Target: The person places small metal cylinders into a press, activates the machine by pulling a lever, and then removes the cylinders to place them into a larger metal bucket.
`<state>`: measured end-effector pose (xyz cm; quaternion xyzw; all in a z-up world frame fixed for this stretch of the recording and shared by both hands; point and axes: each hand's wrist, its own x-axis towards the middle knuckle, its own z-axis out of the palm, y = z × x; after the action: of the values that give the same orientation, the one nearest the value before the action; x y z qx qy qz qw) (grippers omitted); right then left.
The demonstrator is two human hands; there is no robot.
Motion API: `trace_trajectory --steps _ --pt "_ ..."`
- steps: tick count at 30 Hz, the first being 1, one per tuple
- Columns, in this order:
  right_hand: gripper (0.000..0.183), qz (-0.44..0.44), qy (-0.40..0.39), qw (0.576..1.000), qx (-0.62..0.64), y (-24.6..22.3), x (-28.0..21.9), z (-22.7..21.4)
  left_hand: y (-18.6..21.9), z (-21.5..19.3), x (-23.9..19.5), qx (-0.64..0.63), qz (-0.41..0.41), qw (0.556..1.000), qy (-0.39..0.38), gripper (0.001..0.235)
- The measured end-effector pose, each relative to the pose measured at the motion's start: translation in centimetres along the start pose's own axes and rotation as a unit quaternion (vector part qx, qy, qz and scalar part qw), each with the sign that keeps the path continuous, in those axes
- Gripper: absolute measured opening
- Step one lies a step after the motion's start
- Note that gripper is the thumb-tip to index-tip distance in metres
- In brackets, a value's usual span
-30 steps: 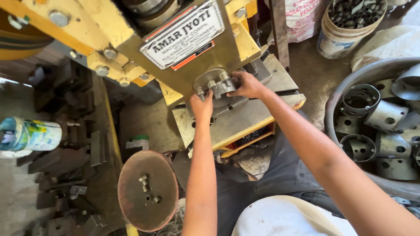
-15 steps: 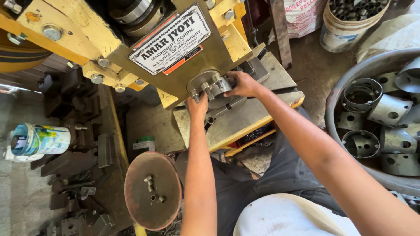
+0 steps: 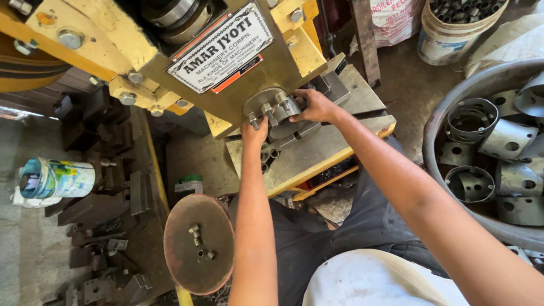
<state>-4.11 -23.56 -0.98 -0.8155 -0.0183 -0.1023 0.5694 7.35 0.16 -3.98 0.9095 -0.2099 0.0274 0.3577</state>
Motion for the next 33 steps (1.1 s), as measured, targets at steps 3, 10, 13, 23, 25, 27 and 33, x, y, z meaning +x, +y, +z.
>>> trace_trajectory --steps 3,10,13,23,25,27,33 --pt "0.073 0.003 0.003 1.0 0.005 -0.1 0.1 0.1 -1.9 0.4 1.0 0.046 -0.016 0.999 -0.012 0.037" --pt "0.065 -0.026 0.041 0.999 -0.003 0.3 -0.3 0.3 0.2 0.2 0.0 -0.054 0.01 0.998 0.025 0.044" --pt "0.056 0.012 0.028 0.999 0.02 0.2 0.0 0.2 -0.4 0.3 0.1 -0.052 0.025 0.998 0.037 0.046" --pt "0.048 0.013 0.051 0.994 0.092 0.5 -0.4 0.9 3.1 -3.5 -3.0 -0.216 0.01 0.976 -0.032 0.054" --pt "0.046 0.01 0.049 0.995 0.083 0.8 -0.3 0.9 4.5 -4.6 -4.3 -0.187 -0.016 0.981 -0.038 0.065" --pt "0.044 0.007 0.046 0.996 0.07 0.8 -0.2 0.8 5.2 -5.2 -5.0 -0.169 -0.024 0.984 -0.039 0.075" --pt "0.046 0.014 0.035 0.995 0.097 0.7 -0.2 0.7 5.6 -5.5 -5.7 -0.218 0.013 0.975 -0.044 0.073"
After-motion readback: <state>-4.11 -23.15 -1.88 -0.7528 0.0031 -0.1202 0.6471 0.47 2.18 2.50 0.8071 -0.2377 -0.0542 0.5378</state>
